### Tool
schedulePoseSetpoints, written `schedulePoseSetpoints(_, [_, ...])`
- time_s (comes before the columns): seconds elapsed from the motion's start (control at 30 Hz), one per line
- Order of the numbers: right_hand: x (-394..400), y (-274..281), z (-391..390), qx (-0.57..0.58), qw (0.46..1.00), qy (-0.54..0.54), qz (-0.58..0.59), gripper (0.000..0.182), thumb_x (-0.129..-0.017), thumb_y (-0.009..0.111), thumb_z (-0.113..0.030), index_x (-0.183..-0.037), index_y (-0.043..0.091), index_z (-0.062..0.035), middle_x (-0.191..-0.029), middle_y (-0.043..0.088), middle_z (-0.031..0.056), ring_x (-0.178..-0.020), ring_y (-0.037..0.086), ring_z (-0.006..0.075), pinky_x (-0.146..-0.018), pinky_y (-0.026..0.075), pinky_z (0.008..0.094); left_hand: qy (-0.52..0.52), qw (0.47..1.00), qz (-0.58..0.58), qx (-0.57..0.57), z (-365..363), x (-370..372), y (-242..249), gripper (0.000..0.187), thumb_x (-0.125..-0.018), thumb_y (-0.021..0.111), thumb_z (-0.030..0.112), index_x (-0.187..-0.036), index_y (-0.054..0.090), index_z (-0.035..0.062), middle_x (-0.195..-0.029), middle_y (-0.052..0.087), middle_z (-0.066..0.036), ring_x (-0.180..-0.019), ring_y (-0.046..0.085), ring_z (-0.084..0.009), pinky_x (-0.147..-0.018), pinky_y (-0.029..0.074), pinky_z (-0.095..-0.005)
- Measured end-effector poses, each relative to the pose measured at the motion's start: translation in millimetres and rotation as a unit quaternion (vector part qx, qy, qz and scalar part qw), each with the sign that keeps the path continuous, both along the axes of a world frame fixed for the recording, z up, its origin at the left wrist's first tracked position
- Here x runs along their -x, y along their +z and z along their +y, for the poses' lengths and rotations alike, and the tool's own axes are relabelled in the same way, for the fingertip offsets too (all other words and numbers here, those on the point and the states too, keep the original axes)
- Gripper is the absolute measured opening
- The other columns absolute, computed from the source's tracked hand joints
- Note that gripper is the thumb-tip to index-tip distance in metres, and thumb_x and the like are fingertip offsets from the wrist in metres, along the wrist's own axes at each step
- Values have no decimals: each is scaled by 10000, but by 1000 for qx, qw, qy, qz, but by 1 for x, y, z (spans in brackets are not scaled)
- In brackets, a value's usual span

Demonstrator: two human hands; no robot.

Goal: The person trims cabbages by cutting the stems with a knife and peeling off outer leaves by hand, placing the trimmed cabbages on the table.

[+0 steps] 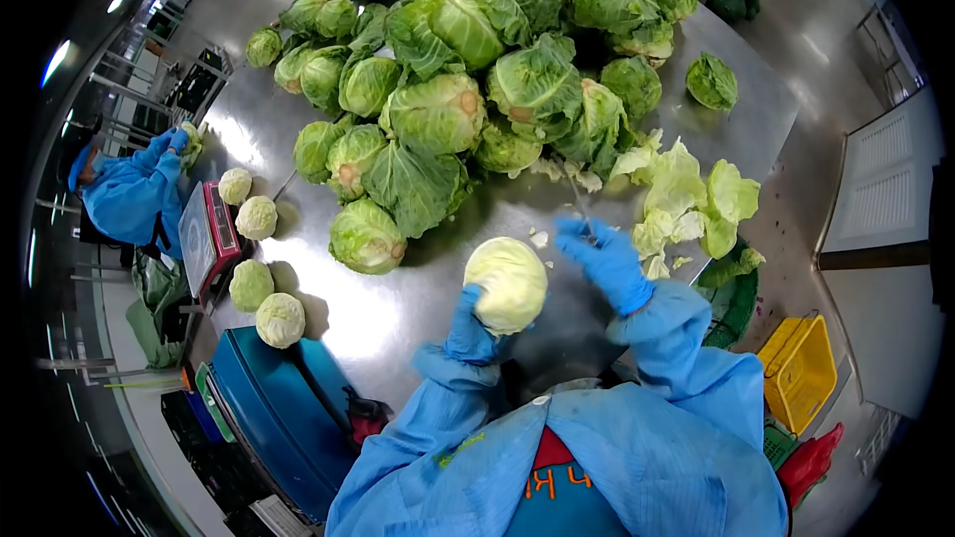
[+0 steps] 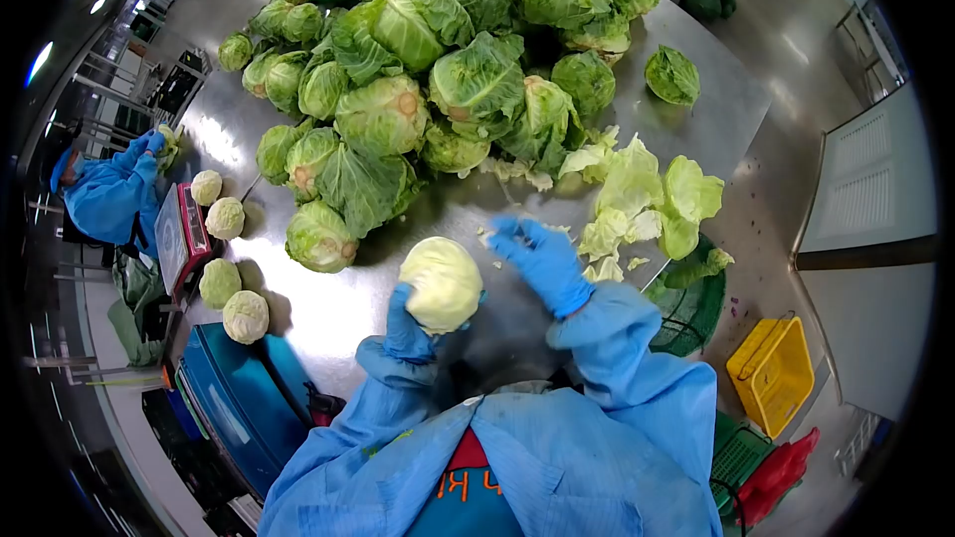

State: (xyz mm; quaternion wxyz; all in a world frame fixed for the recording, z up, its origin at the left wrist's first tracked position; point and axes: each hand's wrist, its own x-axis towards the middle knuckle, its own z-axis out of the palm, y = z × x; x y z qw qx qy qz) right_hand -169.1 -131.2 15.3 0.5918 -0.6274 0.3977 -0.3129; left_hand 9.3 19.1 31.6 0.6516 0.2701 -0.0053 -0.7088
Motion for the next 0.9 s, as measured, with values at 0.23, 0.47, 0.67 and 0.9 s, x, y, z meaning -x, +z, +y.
schedulePoseSetpoints(0.23, [69,-77,-65,200,908,-105,354,527,-864,590,-98,-1376,485,-162,-1397,481,146,-1229,525,287,-967,452,354,-14,915,398,65,-1,-16,-15,871,-846,441,708,-1467,296,114,-1419,396,-246,-1204,494,-471,-929,459,-630])
schedulePoseSetpoints(0.47, [179,-101,-22,192,901,-206,331,460,-878,584,-95,-1330,510,-58,-1313,532,166,-1246,488,301,-1043,388,364,-27,924,375,69,-6,-21,-10,847,-853,416,711,-1443,344,109,-1418,405,-240,-1197,503,-448,-954,450,-585])
schedulePoseSetpoints(0.67, [201,-69,9,299,828,-283,379,569,-835,604,-46,-1375,427,-29,-1170,540,156,-1000,552,274,-809,482,339,128,976,168,-54,-25,1,8,752,-819,569,617,-1376,433,130,-1354,476,-176,-1211,475,-399,-999,411,-584])
schedulePoseSetpoints(0.9, [42,-19,56,-158,981,-89,-65,497,-947,519,-110,-1430,404,-125,-1129,588,51,-787,572,84,-600,482,224,112,978,153,-82,-26,5,-4,685,-855,569,580,-1375,435,156,-1353,480,-158,-1202,482,-400,-1001,409,-589])
